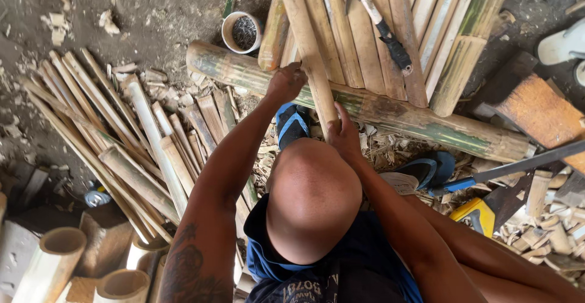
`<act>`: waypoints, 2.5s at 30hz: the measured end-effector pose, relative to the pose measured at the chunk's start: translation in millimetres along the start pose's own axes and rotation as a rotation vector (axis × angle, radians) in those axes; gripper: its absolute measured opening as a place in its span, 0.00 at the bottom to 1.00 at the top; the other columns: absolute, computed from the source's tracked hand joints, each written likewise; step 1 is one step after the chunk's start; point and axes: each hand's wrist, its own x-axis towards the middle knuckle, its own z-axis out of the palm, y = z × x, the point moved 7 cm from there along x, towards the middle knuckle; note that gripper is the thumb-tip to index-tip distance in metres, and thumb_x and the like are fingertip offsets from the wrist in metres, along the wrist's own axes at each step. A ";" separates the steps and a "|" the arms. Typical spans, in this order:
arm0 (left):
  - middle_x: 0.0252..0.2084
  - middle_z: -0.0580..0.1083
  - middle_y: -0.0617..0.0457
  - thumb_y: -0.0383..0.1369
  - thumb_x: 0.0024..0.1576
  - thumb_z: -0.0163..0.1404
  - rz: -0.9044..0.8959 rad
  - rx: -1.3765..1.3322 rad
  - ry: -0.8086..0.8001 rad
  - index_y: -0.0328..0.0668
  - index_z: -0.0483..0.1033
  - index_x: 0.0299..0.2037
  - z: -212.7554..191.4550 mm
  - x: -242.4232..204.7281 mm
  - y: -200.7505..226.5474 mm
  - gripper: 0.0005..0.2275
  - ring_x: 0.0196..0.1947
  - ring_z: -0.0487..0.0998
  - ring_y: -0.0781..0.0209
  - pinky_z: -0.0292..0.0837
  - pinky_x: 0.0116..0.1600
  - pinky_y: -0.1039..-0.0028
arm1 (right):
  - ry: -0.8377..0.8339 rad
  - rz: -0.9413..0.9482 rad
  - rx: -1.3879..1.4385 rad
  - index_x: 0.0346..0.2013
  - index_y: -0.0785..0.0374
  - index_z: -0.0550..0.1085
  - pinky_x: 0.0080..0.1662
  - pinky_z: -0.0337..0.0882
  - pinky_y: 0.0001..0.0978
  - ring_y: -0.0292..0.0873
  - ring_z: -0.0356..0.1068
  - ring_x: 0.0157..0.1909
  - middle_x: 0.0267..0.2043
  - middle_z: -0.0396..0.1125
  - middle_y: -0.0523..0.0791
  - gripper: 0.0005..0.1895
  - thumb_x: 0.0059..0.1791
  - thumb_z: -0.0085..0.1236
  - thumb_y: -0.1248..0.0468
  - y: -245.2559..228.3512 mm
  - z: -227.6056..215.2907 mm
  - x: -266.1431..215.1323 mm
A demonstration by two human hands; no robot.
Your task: The person sits on the ground and assembles a bamboo structure by placing split bamboo slats into a frame. They use a hammer to drive nails into the slats and a machete to trim or adjust pieces. The work continues with repetitive placement and fastening of bamboo components.
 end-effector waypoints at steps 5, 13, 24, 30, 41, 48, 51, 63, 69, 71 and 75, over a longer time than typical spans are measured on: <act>0.47 0.77 0.46 0.34 0.60 0.56 0.119 -0.547 0.143 0.37 0.66 0.58 -9.7 82.7 74.2 0.19 0.46 0.78 0.55 0.77 0.50 0.58 | 0.087 -0.133 0.021 0.73 0.60 0.60 0.32 0.70 0.43 0.45 0.68 0.27 0.29 0.71 0.49 0.29 0.57 0.50 0.61 -23.4 -47.6 -12.9; 0.42 0.80 0.47 0.37 0.68 0.53 1.052 0.468 -0.001 0.50 0.73 0.54 67.2 87.7 418.9 0.08 0.41 0.82 0.50 0.81 0.43 0.63 | 1.119 0.060 -0.117 0.64 0.68 0.64 0.50 0.70 0.45 0.53 0.67 0.51 0.54 0.65 0.57 0.29 0.51 0.60 0.63 162.6 -255.8 -69.5; 0.42 0.82 0.51 0.28 0.63 0.50 0.786 1.199 -0.481 0.48 0.85 0.45 268.1 40.4 481.2 0.09 0.42 0.84 0.53 0.80 0.40 0.62 | 1.188 0.549 -0.165 0.47 0.70 0.62 0.44 0.70 0.59 0.68 0.71 0.39 0.36 0.69 0.61 0.27 0.47 0.65 0.57 299.8 -281.9 -176.6; 0.44 0.82 0.49 0.30 0.56 0.56 0.814 1.356 -0.488 0.44 0.84 0.44 308.3 55.2 481.6 0.08 0.43 0.84 0.51 0.80 0.43 0.56 | 1.133 -0.008 -0.146 0.52 0.67 0.58 0.33 0.71 0.43 0.48 0.71 0.29 0.31 0.66 0.50 0.19 0.60 0.57 0.59 113.9 -377.0 -162.6; 0.42 0.82 0.48 0.33 0.56 0.58 0.859 1.398 -0.542 0.40 0.83 0.45 311.0 47.3 491.4 0.10 0.39 0.84 0.50 0.82 0.44 0.53 | 0.704 0.092 -0.540 0.56 0.65 0.59 0.32 0.73 0.51 0.59 0.75 0.28 0.28 0.73 0.55 0.18 0.57 0.55 0.63 76.9 -395.8 -81.1; 0.35 0.82 0.46 0.33 0.53 0.61 0.877 1.440 -0.505 0.38 0.83 0.40 317.1 29.5 499.4 0.09 0.31 0.84 0.54 0.83 0.40 0.58 | 0.571 0.269 -0.444 0.53 0.67 0.60 0.29 0.73 0.49 0.60 0.75 0.29 0.28 0.70 0.56 0.15 0.60 0.54 0.62 102.0 -409.8 -100.5; 0.33 0.82 0.44 0.31 0.54 0.60 0.866 1.465 -0.513 0.38 0.83 0.39 330.3 25.8 501.2 0.07 0.29 0.85 0.51 0.82 0.41 0.56 | 0.641 0.098 -0.401 0.60 0.70 0.56 0.22 0.70 0.39 0.49 0.73 0.23 0.27 0.69 0.50 0.15 0.62 0.47 0.68 59.3 -417.7 -126.2; 0.33 0.82 0.44 0.28 0.54 0.60 0.723 1.337 -0.589 0.36 0.83 0.42 324.6 33.3 496.3 0.07 0.29 0.84 0.48 0.83 0.37 0.53 | 0.579 0.242 -0.553 0.55 0.66 0.61 0.33 0.69 0.63 0.70 0.71 0.30 0.27 0.70 0.60 0.18 0.56 0.55 0.63 103.3 -407.4 -76.6; 0.35 0.80 0.41 0.27 0.50 0.63 0.702 1.416 -0.609 0.35 0.83 0.41 324.5 24.9 505.1 0.10 0.28 0.83 0.46 0.83 0.33 0.58 | 0.605 0.091 -0.529 0.57 0.68 0.60 0.32 0.73 0.55 0.63 0.74 0.30 0.29 0.71 0.57 0.16 0.59 0.53 0.65 40.9 -420.0 -114.3; 0.36 0.81 0.41 0.28 0.51 0.63 0.699 1.423 -0.637 0.34 0.83 0.41 325.1 25.9 503.1 0.10 0.28 0.83 0.46 0.82 0.34 0.58 | 0.717 -0.003 -0.357 0.63 0.72 0.57 0.29 0.77 0.43 0.53 0.77 0.28 0.31 0.72 0.54 0.19 0.61 0.49 0.67 25.8 -422.6 -136.7; 0.34 0.83 0.42 0.28 0.52 0.64 0.770 1.490 -0.606 0.33 0.84 0.40 328.6 26.3 497.9 0.09 0.27 0.84 0.51 0.82 0.36 0.59 | 0.928 -0.343 -0.388 0.54 0.69 0.60 0.31 0.78 0.38 0.50 0.78 0.31 0.34 0.72 0.51 0.12 0.61 0.51 0.68 34.4 -418.4 -146.0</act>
